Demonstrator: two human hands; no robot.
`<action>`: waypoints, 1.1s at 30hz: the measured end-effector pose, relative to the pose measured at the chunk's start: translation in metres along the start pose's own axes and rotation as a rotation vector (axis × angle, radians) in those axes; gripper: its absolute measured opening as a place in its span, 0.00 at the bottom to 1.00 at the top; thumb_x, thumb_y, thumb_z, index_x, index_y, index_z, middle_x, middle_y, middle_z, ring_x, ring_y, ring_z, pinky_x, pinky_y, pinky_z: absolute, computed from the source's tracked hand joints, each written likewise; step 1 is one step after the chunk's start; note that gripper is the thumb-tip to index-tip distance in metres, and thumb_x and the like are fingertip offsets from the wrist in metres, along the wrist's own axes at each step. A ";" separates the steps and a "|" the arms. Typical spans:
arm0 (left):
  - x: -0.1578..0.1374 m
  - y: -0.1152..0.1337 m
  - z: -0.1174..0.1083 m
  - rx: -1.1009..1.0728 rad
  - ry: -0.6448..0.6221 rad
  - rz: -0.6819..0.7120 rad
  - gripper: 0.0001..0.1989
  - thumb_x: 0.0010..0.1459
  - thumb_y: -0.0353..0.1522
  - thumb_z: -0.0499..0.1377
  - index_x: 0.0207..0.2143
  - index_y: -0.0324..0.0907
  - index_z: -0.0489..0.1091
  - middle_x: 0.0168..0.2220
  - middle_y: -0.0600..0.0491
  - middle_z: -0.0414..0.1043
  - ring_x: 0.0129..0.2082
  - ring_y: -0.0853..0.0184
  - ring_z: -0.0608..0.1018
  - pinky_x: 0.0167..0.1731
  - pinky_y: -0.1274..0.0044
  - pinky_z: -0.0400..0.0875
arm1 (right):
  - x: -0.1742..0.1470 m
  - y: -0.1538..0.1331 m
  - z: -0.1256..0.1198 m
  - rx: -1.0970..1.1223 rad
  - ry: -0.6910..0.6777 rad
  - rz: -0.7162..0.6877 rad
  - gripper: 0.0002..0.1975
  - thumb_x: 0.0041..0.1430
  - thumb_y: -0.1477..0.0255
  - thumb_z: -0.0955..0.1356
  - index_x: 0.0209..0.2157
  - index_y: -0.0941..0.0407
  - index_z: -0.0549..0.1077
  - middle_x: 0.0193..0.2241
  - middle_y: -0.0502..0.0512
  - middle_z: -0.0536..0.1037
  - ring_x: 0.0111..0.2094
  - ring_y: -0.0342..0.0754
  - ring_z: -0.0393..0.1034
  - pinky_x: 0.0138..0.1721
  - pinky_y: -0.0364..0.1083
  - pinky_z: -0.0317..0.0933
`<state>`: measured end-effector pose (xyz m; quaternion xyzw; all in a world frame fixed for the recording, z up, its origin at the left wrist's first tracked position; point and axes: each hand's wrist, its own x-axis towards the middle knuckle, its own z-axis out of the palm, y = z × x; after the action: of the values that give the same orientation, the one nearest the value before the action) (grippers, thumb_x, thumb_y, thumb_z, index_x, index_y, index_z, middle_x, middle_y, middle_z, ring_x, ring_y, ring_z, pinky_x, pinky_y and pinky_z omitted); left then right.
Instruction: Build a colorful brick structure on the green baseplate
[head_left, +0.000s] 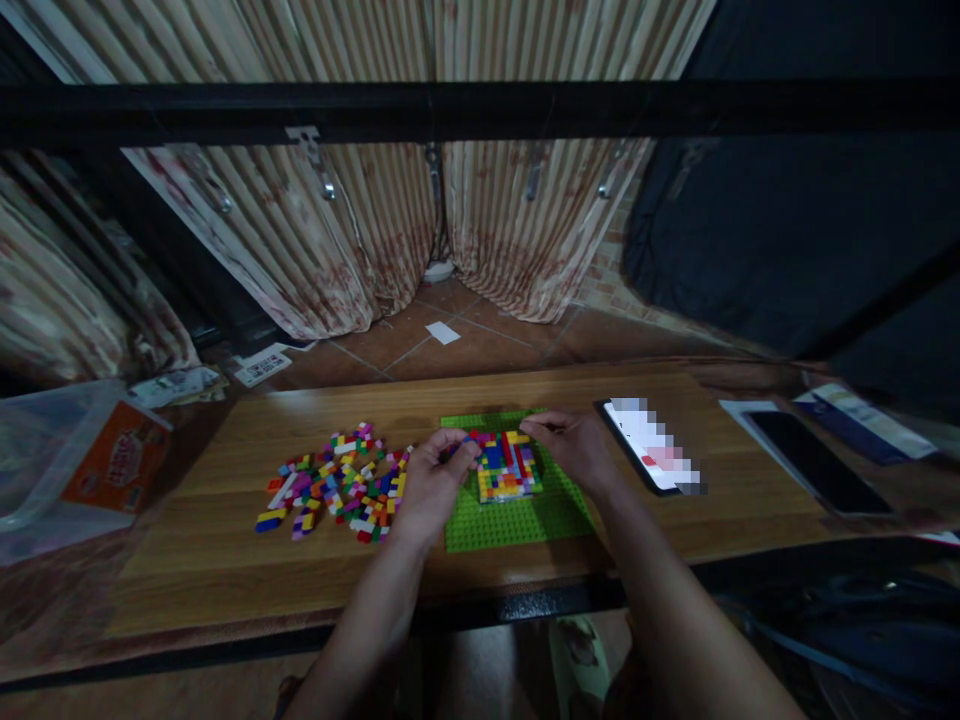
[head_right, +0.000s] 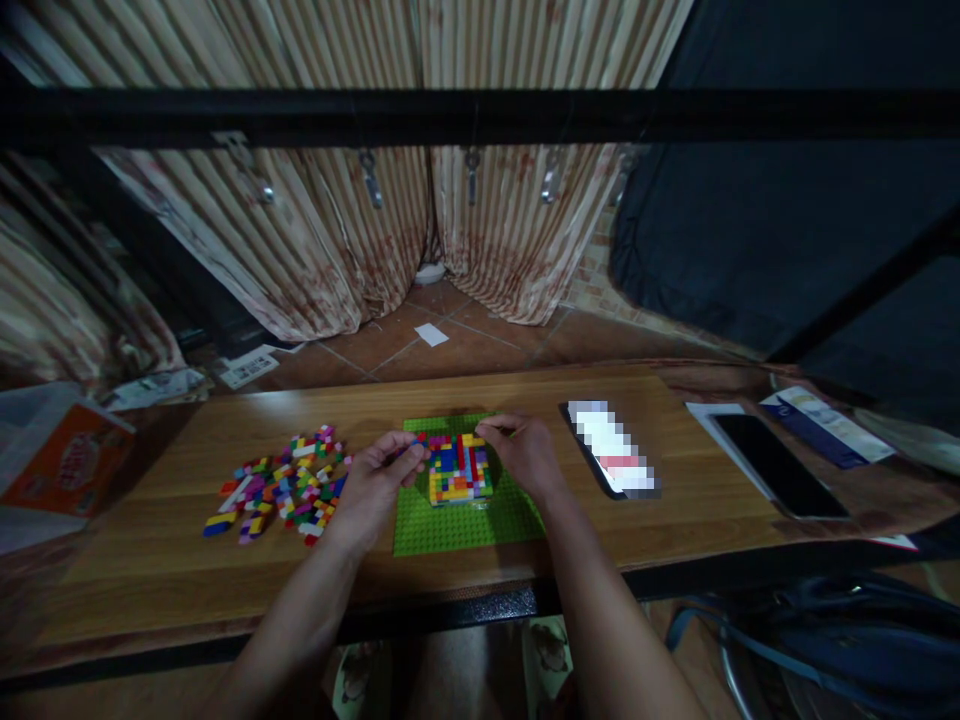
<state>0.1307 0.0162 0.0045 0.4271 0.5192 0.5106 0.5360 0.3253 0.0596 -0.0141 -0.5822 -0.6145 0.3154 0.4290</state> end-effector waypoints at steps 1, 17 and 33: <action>0.000 0.000 0.000 -0.011 0.000 -0.002 0.10 0.47 0.35 0.64 0.31 0.39 0.70 0.23 0.58 0.69 0.22 0.74 0.68 0.24 0.82 0.59 | 0.001 0.001 0.001 -0.006 -0.013 0.012 0.08 0.51 0.65 0.70 0.30 0.53 0.80 0.32 0.53 0.83 0.35 0.51 0.76 0.38 0.47 0.66; -0.001 0.004 -0.003 -0.023 0.033 -0.049 0.10 0.46 0.36 0.65 0.30 0.40 0.71 0.25 0.56 0.73 0.25 0.73 0.71 0.26 0.81 0.62 | 0.003 0.006 0.003 0.021 -0.164 0.075 0.13 0.54 0.62 0.67 0.31 0.55 0.80 0.31 0.52 0.82 0.33 0.50 0.74 0.37 0.47 0.64; 0.001 -0.007 -0.001 0.031 -0.027 -0.001 0.08 0.48 0.36 0.64 0.29 0.40 0.71 0.25 0.56 0.72 0.26 0.72 0.70 0.27 0.81 0.63 | 0.004 0.008 0.017 0.131 -0.033 0.239 0.13 0.45 0.63 0.70 0.28 0.58 0.80 0.24 0.53 0.80 0.26 0.48 0.72 0.27 0.44 0.62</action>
<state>0.1306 0.0162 -0.0028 0.4422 0.5199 0.4964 0.5364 0.3139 0.0667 -0.0274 -0.6166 -0.5257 0.4134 0.4153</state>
